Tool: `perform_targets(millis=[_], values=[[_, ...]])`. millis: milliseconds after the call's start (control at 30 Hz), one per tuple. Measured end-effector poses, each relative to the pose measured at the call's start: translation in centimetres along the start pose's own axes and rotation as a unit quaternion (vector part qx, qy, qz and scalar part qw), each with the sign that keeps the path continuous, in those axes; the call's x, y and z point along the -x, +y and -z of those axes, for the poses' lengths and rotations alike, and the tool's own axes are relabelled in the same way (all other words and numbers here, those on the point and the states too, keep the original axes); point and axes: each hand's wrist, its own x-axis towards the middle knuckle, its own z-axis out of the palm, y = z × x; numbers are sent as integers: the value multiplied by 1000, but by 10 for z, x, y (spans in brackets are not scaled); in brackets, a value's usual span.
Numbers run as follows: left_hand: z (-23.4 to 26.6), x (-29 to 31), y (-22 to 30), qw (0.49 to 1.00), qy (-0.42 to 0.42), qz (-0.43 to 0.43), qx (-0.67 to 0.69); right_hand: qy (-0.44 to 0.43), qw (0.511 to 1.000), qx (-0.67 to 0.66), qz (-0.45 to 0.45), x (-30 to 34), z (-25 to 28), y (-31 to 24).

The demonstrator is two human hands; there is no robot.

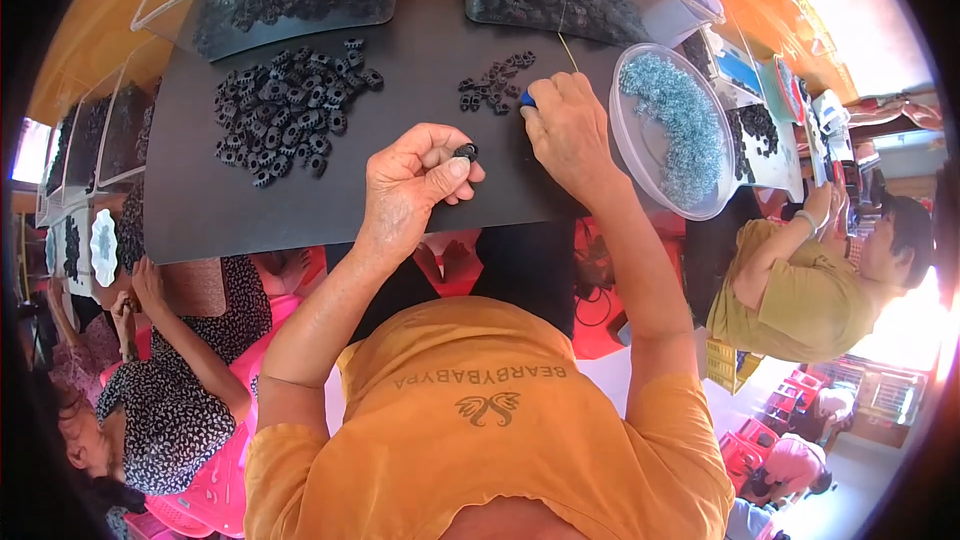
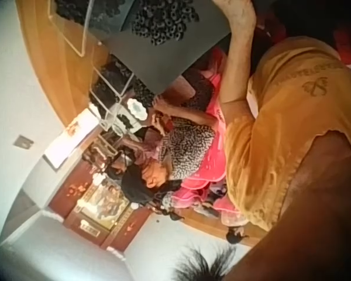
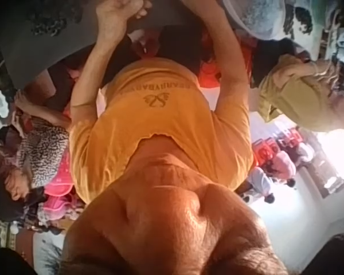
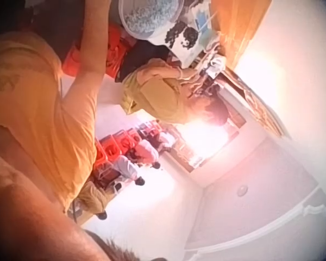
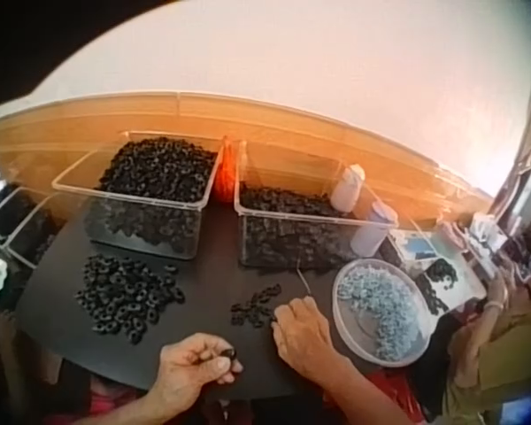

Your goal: Manually assembling small black plastic gears by inserting tiny blue pins into them.

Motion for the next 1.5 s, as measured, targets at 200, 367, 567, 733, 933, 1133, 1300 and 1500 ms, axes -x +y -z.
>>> perform_targets(millis=[200,367,567,733,933,1133,1300,1500], values=[[0,1,0,1000,2,-3,9,-10,999,27,40,0,-2,-2],[-1,1,1,1000,11,6,6,16,1000,11,24,13,2,-3],[-1,0,0,1000,10,3,9,10,950,-269,-158,17,14,-25],[-3,0,1,1000,18,4,-10,-7,808,-544,-223,13,19,-50],[-6,2,2,1000,25,-9,8,0,756,-613,-231,15,18,-64],[-5,4,-1,1000,17,-22,5,3,767,-587,-260,19,18,-68],[-4,5,-2,1000,12,-21,15,40,764,-593,-252,19,17,-72],[-3,5,-2,999,10,-24,26,27,771,-596,-223,22,12,-69]])
